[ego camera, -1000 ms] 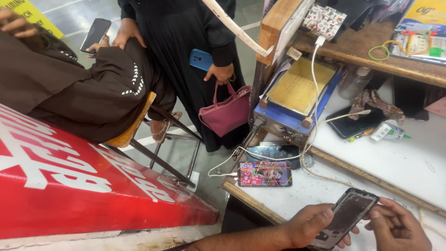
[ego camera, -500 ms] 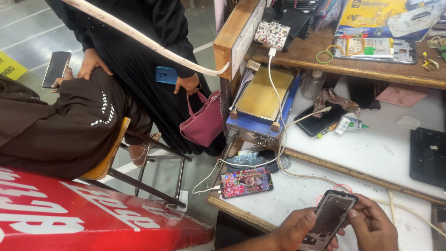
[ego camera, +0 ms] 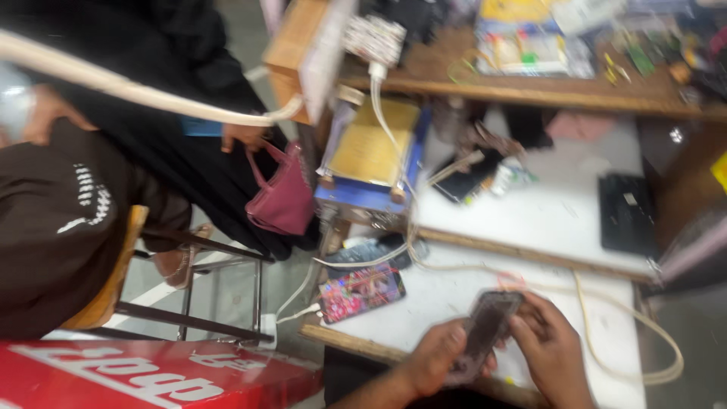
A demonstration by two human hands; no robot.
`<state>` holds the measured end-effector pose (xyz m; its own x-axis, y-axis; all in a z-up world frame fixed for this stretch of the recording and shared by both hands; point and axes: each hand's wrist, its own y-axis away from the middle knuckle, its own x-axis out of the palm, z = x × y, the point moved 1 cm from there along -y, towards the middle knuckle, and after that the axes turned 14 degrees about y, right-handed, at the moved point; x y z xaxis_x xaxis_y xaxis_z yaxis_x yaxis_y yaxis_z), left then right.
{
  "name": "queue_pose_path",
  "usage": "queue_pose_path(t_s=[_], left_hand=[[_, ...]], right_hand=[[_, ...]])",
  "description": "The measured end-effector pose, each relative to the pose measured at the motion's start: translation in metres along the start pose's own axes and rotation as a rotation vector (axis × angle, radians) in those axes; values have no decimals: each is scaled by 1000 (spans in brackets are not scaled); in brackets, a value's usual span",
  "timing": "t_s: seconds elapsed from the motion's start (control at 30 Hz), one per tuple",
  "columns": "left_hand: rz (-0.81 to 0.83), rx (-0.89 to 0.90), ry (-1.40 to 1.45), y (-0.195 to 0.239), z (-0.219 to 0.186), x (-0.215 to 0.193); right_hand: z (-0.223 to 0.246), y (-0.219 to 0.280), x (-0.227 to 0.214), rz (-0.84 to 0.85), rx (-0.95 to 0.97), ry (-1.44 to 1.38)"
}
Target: The person removes rubber bands from a smartphone, then handles a disassembled phone chassis, peeling adhesive from its edges. The person also connects a charging cable to another phone on the workbench.
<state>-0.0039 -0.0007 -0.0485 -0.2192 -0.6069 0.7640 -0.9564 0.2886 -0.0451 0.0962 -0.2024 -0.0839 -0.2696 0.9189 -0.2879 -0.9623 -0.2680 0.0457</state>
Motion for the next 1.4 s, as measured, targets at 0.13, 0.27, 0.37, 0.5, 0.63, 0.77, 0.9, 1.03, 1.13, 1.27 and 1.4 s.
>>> queue_pose_path(t_s=[0.13, 0.27, 0.37, 0.5, 0.63, 0.77, 0.9, 1.03, 1.13, 1.27, 1.4], left_hand=[[-45, 20, -19, -4, -3, 3], [-12, 47, -68, -5, -8, 9], [28, 15, -73, -4, -13, 11], [22, 5, -26, 3, -11, 11], [-23, -5, 20, -6, -13, 2], [-12, 9, 25, -4, -10, 3], [-19, -10, 141, -13, -18, 1], [-89, -30, 393, -12, -5, 4], [-65, 24, 360, -13, -25, 9], [-48, 69, 185, -12, -30, 19], [-49, 86, 32, -9, -36, 22]], right_hand=[[0, 2, -3, 103, 53, -86], [-11, -5, 1, 46, 27, -98], [-14, -17, 2, -54, 34, -120], [-11, -6, 2, -43, -44, -2], [1, -20, -2, 118, 90, -88], [16, -9, 4, 36, 52, 0], [57, -14, 0, -182, -7, 334], [93, -3, -12, -186, -91, 285], [132, -18, -5, -168, -187, 405], [154, -13, 1, -138, -188, 497], [155, -11, 6, -165, -202, 518]])
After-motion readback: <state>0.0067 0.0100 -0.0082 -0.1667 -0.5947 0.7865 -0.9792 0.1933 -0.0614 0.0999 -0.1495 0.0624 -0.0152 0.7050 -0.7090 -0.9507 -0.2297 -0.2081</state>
